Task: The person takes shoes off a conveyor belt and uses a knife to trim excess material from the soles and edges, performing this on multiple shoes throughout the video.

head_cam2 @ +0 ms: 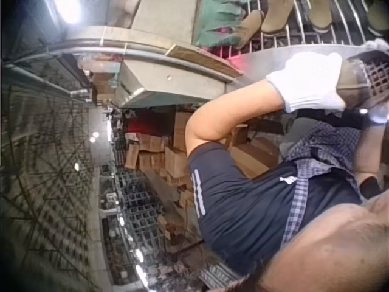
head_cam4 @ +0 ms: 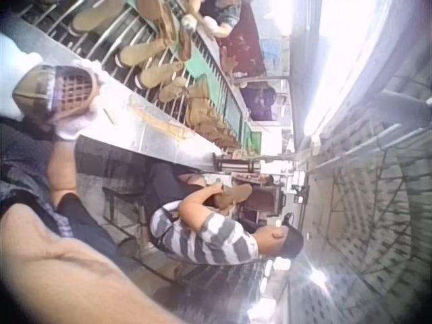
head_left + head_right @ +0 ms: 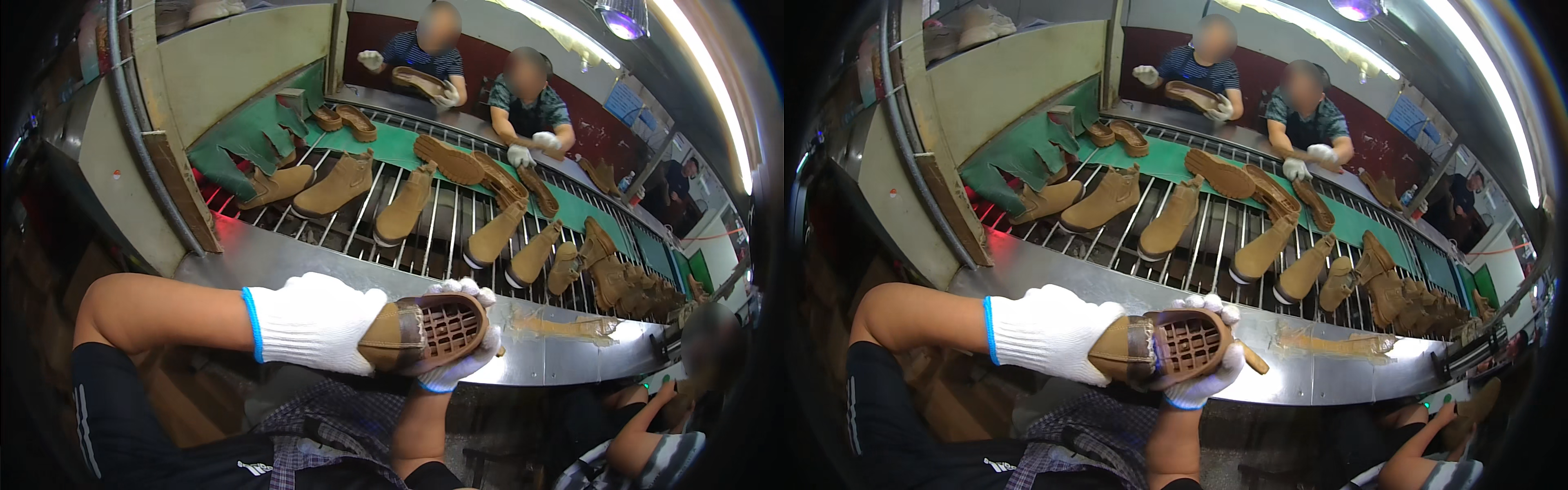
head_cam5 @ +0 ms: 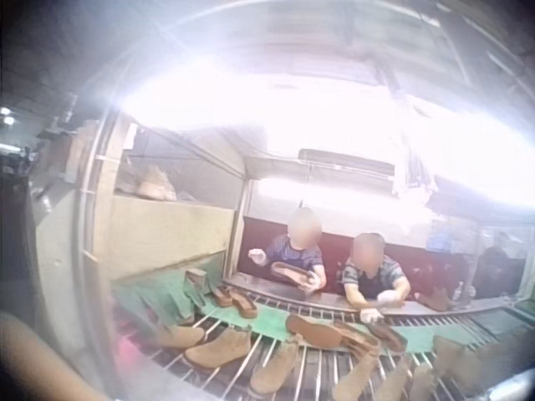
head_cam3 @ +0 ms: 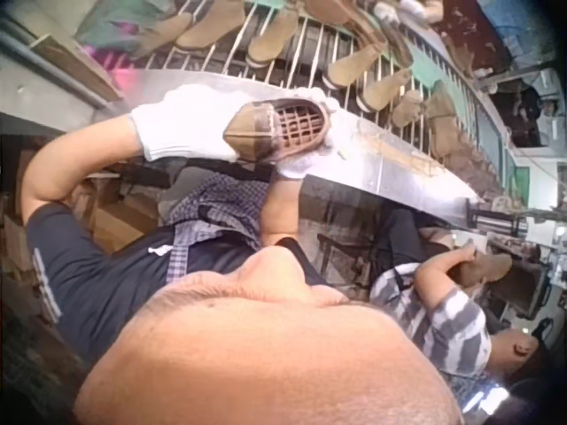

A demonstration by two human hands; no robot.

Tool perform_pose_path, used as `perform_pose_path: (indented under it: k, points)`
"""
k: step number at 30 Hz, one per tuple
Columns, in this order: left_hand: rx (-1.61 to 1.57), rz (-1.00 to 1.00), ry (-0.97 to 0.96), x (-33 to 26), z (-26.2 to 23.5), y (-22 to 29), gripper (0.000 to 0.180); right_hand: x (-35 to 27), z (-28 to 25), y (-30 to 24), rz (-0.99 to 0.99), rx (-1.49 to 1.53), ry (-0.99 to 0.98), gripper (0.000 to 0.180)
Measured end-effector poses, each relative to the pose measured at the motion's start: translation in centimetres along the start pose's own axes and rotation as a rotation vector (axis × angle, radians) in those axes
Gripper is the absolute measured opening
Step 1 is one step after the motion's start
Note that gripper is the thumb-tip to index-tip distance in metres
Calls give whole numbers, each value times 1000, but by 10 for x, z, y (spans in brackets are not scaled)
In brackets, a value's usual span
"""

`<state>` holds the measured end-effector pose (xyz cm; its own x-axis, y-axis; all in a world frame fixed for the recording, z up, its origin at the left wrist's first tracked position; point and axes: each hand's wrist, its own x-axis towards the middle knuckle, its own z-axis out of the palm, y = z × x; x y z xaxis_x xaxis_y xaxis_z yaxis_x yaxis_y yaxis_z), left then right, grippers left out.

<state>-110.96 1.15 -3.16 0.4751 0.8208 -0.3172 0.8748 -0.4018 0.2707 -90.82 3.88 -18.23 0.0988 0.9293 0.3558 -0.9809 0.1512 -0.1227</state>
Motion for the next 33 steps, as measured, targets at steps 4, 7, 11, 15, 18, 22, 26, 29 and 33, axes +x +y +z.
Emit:
perform_pose_path:
  k: [4,7,11,15,18,22,26,29,33]
  points:
    - [9,14,-10,10,-2,2,73,6,4,2,36,-212,-128,54]
    - [-9,97,45,18,5,0,72,13,8,-15,156,-589,-299,52]
    - [5,137,10,33,-4,12,68,10,17,-23,135,-569,-195,54]
    - [-31,215,68,40,-2,16,46,10,13,-39,123,-741,-218,50]
    - [-51,302,132,45,-9,23,27,9,9,-59,144,-889,-247,48]
    - [9,471,206,64,5,31,21,11,24,-89,259,-925,-149,27]
    - [37,675,258,75,-2,34,18,0,39,-104,293,-1157,-120,22]
    - [153,570,84,75,-13,53,37,-4,59,-105,300,-1481,-56,32]
    - [289,553,-40,79,-17,62,51,-3,70,-114,455,-1354,6,61]
